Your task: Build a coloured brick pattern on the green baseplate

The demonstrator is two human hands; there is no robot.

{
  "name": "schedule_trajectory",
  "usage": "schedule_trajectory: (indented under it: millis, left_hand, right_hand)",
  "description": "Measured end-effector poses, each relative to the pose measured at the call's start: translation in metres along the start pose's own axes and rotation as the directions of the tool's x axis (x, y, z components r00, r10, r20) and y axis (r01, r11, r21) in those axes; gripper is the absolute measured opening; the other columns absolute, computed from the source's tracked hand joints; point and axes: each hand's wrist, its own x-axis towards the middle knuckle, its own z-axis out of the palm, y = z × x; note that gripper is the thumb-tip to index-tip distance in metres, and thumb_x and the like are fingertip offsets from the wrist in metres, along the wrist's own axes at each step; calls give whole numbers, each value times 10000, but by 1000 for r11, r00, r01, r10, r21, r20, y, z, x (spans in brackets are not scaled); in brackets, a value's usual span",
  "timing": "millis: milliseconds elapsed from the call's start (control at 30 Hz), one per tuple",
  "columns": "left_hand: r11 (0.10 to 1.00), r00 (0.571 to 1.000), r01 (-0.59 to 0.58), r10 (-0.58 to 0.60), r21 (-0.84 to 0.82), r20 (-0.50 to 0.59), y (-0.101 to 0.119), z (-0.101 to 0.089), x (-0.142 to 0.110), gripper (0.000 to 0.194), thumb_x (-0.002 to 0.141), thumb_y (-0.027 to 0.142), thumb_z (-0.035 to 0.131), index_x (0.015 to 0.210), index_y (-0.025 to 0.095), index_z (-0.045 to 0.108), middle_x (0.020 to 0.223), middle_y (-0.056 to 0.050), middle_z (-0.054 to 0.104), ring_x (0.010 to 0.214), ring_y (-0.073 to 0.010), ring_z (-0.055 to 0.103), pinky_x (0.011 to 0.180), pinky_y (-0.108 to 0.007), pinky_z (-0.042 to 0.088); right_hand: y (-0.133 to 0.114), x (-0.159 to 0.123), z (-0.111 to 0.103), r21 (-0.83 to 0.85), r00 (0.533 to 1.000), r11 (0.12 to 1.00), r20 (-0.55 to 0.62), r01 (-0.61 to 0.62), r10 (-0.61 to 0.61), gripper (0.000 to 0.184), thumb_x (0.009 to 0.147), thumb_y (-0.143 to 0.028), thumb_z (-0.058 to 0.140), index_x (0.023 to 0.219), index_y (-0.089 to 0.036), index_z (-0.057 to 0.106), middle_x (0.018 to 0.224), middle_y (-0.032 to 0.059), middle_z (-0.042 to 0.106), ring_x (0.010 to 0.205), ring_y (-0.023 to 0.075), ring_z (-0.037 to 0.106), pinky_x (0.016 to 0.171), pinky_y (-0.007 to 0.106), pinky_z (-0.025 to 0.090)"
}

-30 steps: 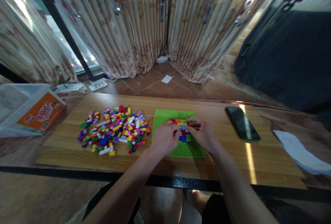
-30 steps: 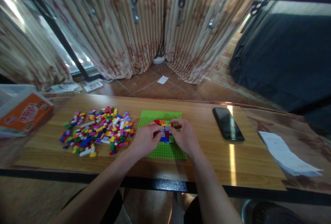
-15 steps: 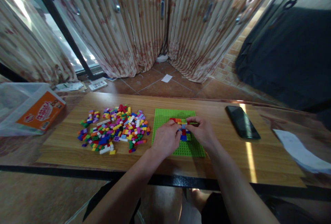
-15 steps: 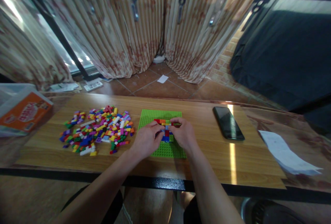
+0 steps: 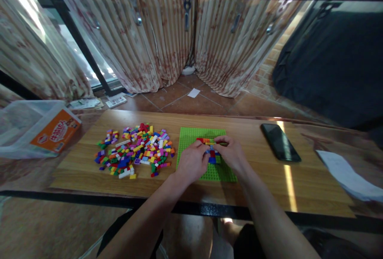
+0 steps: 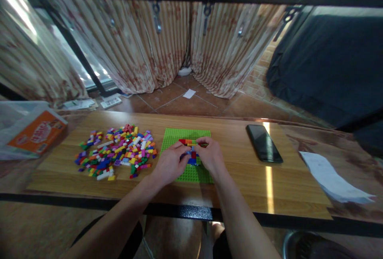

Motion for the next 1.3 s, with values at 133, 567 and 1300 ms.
schedule_trajectory:
  millis: [133, 567, 1300]
  left_hand:
    - [997, 999, 33, -36, -76, -28, -7, -3, 1, 215, 897, 210, 484, 1011, 187, 665, 996, -61, 637, 879, -176, 618, 799, -297, 499]
    - [997, 998, 49, -51, -53, -39, -16, -5, -1, 220, 902, 222, 478, 1026, 189, 656, 964, -54, 625, 830, -170, 613, 773, -297, 498]
    - [999, 999, 31, -31, -29, 9, -13, -6, -3, 227, 916, 198, 436, 1030, 184, 632, 994, -59, 581, 880, -172, 603, 815, -319, 506]
  right_hand:
    - [5, 0, -2, 33, 999, 999, 28, 34, -35, 233, 631, -291, 651, 831, -178, 692, 781, 27, 701, 668, 164, 623, 648, 303, 497]
    - [1, -1, -4, 20, 998, 1000, 49, 24, -25, 353, 628, -453, 727, 830, -168, 679, 792, 48, 697, 683, 176, 629, 642, 306, 494]
    - [-8, -8, -4, -187, 993, 976, 23, 114, -112, 319, 698, -480, 665, 840, -194, 675, 808, 49, 702, 689, 204, 644, 669, 347, 490]
